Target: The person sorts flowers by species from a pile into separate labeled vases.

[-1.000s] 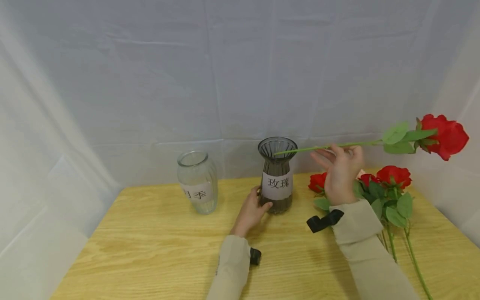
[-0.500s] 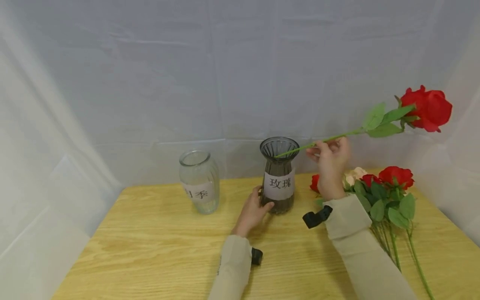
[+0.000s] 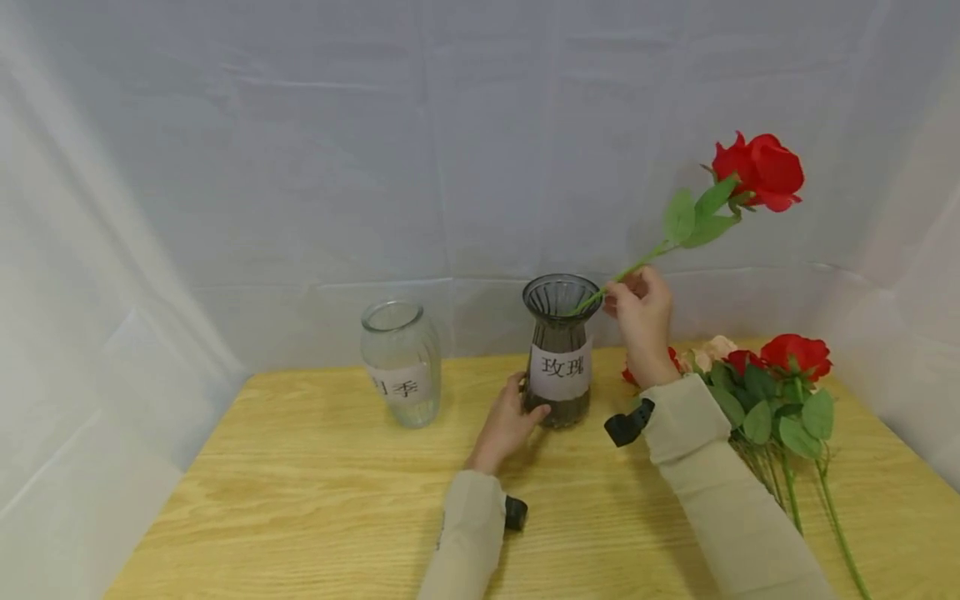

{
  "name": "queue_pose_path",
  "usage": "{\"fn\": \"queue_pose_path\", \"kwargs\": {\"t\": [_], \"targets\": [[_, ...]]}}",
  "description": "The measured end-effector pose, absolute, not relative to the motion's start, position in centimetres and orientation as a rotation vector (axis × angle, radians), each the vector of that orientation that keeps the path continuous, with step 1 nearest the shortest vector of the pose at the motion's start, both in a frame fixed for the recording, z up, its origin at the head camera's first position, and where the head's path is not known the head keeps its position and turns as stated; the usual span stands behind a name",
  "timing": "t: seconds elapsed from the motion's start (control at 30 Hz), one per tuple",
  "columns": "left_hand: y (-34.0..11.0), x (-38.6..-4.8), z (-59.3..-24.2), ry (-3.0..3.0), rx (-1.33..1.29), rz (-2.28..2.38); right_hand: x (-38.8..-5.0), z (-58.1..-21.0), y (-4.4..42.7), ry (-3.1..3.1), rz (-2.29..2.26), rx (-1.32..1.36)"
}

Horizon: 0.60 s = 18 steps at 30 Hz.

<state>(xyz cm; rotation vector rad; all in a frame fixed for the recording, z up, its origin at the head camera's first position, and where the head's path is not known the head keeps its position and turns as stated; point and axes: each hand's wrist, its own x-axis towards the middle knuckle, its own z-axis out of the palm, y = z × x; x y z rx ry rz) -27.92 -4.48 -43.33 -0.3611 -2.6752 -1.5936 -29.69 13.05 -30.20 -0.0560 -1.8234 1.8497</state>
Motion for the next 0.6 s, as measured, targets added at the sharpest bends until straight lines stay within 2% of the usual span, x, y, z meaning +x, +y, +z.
{"fn": "queue_pose_path", "kwargs": {"t": [0.33, 0.6], "targets": [[-4.4, -27.9, -43.3, -2.671, -0.359, -1.602, -29.5, -29.8, 14.2, -2.116, 1.905, 0.016], [-4.5, -27.7, -43.3, -2.666, -0.372, -1.59, -28.0, -31.8, 16.2, -2.161, 1.934, 0.083]]}}
